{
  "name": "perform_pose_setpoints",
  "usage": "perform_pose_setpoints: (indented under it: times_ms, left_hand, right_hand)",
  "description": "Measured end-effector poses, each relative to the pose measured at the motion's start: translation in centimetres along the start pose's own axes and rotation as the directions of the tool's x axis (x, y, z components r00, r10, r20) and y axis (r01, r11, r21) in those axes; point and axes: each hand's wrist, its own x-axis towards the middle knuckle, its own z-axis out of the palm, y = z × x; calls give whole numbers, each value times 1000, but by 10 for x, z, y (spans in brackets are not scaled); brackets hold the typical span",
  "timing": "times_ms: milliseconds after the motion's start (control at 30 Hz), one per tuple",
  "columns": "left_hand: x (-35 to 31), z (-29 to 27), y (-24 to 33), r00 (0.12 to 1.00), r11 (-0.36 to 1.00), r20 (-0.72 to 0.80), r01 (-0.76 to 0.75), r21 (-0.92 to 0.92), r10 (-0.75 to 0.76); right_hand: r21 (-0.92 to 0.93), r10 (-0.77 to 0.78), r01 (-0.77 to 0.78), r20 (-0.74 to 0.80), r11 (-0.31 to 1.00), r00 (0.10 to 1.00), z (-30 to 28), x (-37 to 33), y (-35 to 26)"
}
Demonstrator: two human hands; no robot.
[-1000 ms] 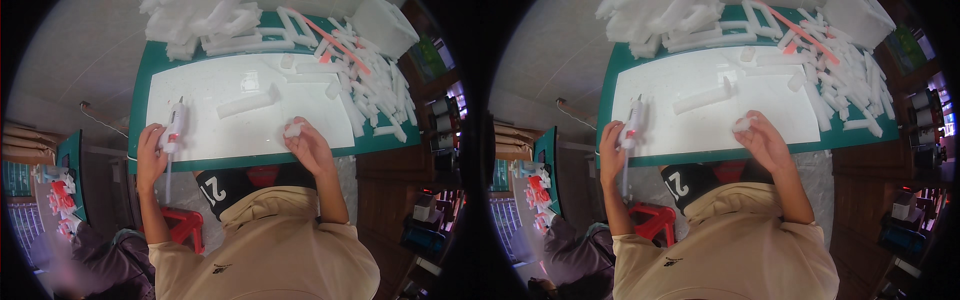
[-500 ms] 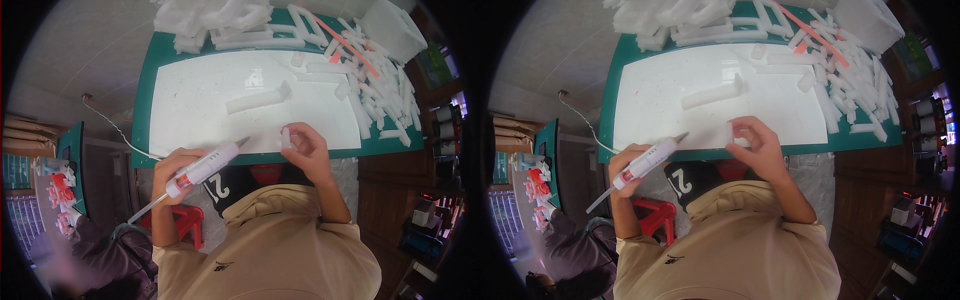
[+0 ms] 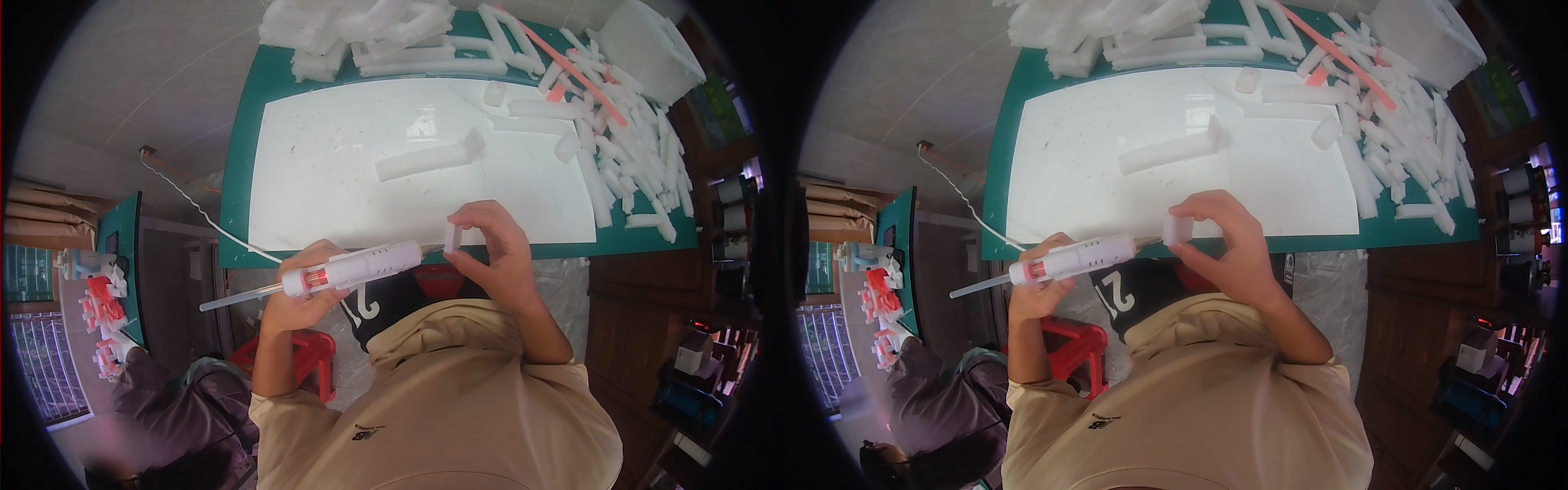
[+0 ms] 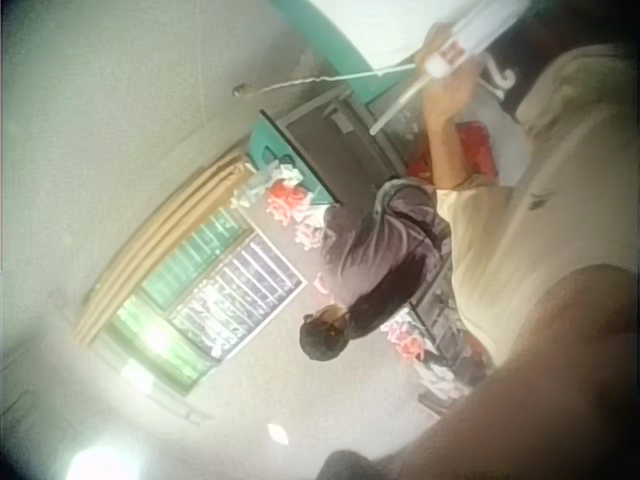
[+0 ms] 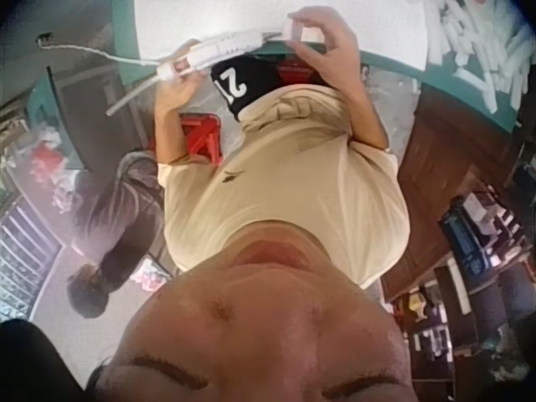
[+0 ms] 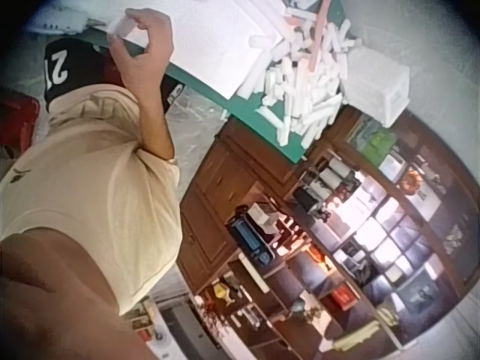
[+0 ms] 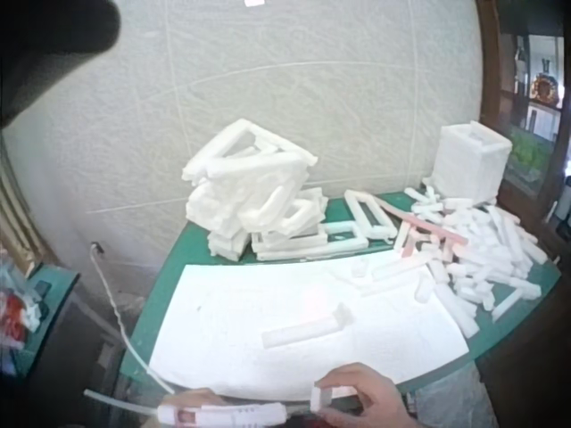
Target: Gluing foam strips together to create a structure using a hot glue gun
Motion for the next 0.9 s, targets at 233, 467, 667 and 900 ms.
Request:
perform_pose_setpoints:
  times_ms: [233,467,667,900]
  left_hand:
    - [-1,1,0,1000,997,13,27,77,-28]
    - [3,1,2,999,995,29,34,98,-37]
    - [3,2,0,998,994,25,50,102,-53]
    - [9,4,3,995,991,18,100,85,-102]
  right_hand:
    - [-61,41,-38,49,997,998,-2,-2,0]
    - [-90,17,-13,40,996,999,-4,-2,2]
    - [-110,30,-25,36,994,999,-6,-2,2]
    - [-132,17,-11,38,991,999,-6,-2,2]
